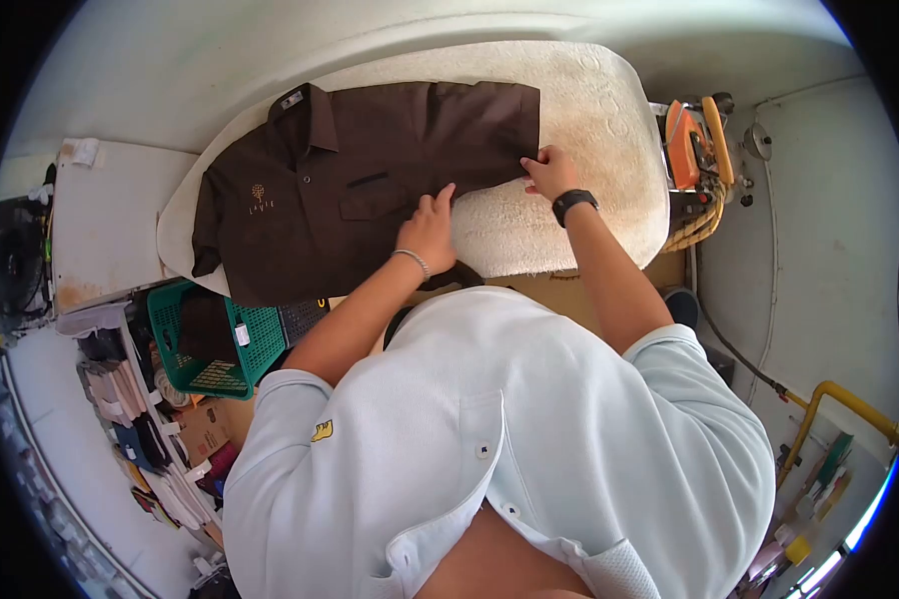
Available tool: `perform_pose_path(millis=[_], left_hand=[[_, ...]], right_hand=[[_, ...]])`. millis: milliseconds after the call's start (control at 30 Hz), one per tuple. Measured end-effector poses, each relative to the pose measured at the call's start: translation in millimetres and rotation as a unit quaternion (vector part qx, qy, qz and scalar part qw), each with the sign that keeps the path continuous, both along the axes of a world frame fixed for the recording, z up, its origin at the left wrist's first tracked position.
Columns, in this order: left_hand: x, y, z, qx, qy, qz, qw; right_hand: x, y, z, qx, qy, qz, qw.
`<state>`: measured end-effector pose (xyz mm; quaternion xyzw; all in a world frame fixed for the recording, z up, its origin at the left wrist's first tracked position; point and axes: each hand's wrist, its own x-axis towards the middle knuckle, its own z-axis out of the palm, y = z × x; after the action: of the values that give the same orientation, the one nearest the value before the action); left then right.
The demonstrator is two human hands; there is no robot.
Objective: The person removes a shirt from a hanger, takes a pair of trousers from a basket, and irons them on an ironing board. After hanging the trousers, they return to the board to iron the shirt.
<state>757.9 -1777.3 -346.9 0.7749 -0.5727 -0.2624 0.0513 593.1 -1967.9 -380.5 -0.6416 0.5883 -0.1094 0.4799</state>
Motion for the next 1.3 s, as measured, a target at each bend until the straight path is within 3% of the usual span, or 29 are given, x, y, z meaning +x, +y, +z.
perform_pose_path(millis=[33,100,167,267,300,400,500,567,633,667,800,900,967,1033,1100,1233,1300], left_hand=[[7.6,4.7,3.6,0.004,0.0,-0.006,1.0],[24.8,14.4,13.0,0.086,-0.105,-0.151,0.979],[24.8,21.7,16.5,0.098,-0.144,-0.201,0.964],[21.9,16.9,35.4,0.109,-0.182,-0.256,0.943],[27.0,10.7,39.2,0.063,-0.152,-0.253,0.953],[51.2,-30.3,40.5,-0.073,-0.045,-0.174,0.981],[94.4,-96.4,27.1,-0.186,-0.092,-0.103,0.973],[120.9,-129.5,-1.8,-0.187,-0.089,-0.091,0.974],[129.7,-147.8,-16.1,-0.167,-0.186,-0.047,0.967],[132.2,-153.5,-19.4,-0.09,-0.197,-0.065,0.974],[145.2,-166.9,-29.2,-0.076,-0.145,-0.089,0.982],[130.0,-155.9,-38.7,-0.154,-0.186,-0.058,0.969],[107.5,-142.9,-32.4,-0.261,-0.132,-0.115,0.949],[92.5,-131.5,-42.4,-0.272,-0.1,-0.188,0.938],[97.9,-125.9,-55.9,-0.25,-0.167,-0.103,0.948],[100.7,-121.6,-50.2,-0.218,-0.174,-0.11,0.954],[64.8,-100.6,-33.3,-0.186,-0.192,-0.126,0.955]], right_hand=[[-10.6,2.0,0.0,0.11,-0.158,-0.078,0.978],[-33.6,21.4,1.4,0.124,-0.186,-0.125,0.967],[-53.2,47.2,3.1,0.09,-0.077,-0.022,0.993],[-55.4,69.4,15.1,-0.008,0.018,0.029,0.999],[-52.2,71.9,19.4,-0.055,0.068,0.056,0.995],[-49.2,58.7,5.6,-0.085,0.031,-0.017,0.996],[-39.0,24.9,-16.0,-0.105,0.014,-0.082,0.991],[-29.4,-1.6,-28.6,-0.094,-0.012,-0.154,0.983],[-15.6,-13.1,-13.4,-0.102,-0.004,-0.185,0.977],[-9.9,-17.1,-5.3,-0.11,0.002,-0.209,0.972],[-5.3,-23.3,-10.1,-0.133,-0.022,-0.243,0.961],[3.6,-12.4,-20.8,-0.335,0.169,-0.2,0.905],[27.2,-1.1,-7.5,-0.304,0.177,-0.175,0.92],[42.5,7.2,-20.2,-0.438,0.125,0.099,0.885],[37.3,17.1,-25.1,-0.405,0.176,0.105,0.891],[36.2,19.5,-25.1,-0.333,0.277,0.072,0.898],[40.7,31.6,-20.6,-0.354,0.256,0.135,0.889]])
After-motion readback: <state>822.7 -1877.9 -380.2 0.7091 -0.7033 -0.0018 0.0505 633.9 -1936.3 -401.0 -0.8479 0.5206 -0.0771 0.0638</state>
